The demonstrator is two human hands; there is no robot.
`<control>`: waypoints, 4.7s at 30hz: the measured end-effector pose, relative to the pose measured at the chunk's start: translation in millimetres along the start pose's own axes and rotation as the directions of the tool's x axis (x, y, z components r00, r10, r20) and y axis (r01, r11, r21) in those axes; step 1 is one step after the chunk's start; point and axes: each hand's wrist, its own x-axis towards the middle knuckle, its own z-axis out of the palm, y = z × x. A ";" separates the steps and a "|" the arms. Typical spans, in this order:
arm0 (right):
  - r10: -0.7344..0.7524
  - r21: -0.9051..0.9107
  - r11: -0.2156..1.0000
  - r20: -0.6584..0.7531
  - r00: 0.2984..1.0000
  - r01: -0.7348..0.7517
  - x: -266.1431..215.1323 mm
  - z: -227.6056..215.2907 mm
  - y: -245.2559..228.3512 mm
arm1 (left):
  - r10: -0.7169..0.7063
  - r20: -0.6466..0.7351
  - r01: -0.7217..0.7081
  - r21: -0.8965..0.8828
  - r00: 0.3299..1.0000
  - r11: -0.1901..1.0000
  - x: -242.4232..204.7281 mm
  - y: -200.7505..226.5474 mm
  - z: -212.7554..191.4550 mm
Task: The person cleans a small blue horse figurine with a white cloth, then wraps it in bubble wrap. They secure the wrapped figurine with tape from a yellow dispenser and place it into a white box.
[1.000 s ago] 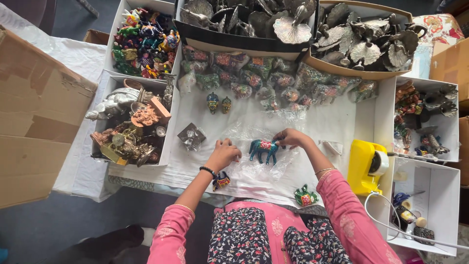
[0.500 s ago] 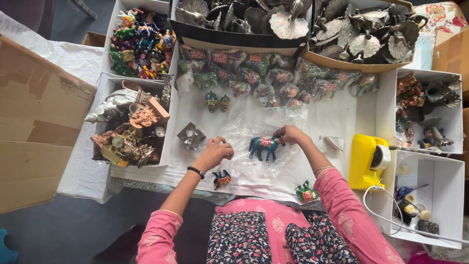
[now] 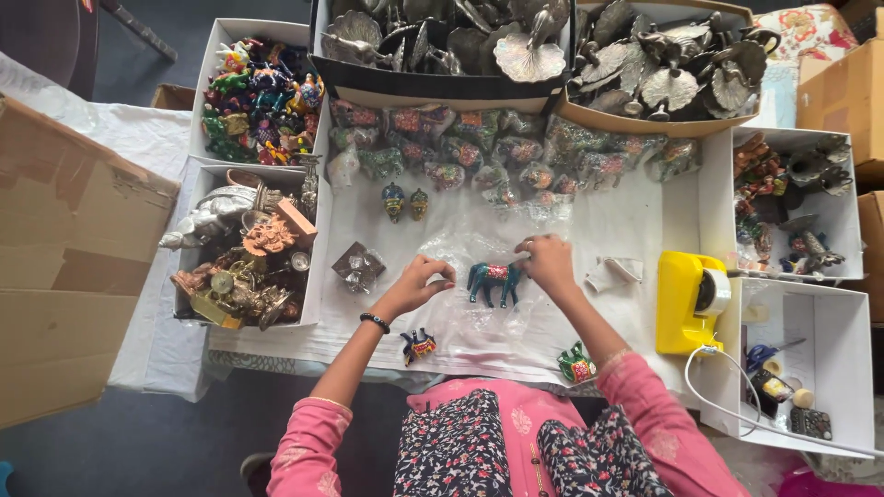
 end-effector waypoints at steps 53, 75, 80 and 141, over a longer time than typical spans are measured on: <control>-0.686 -0.288 0.702 -0.518 0.511 0.652 -139.1 -26.4 -5.1 | -0.019 -0.255 0.020 -0.001 0.967 1.000 120.7 -65.8 57.6; 0.023 0.861 -0.040 0.508 0.861 -0.507 -5.7 57.3 -29.3 | 0.125 -0.470 -0.040 0.187 0.874 0.982 29.6 51.2 61.0; -0.064 0.818 -0.018 0.573 0.817 -0.575 -0.8 58.9 -39.2 | 0.184 -0.612 -0.051 0.228 0.769 0.972 6.6 52.8 73.8; 0.114 0.744 -0.576 0.484 0.868 -0.339 -24.4 157.4 -4.8 | -0.802 -0.419 -0.205 -0.908 0.425 0.366 -51.9 -23.6 83.8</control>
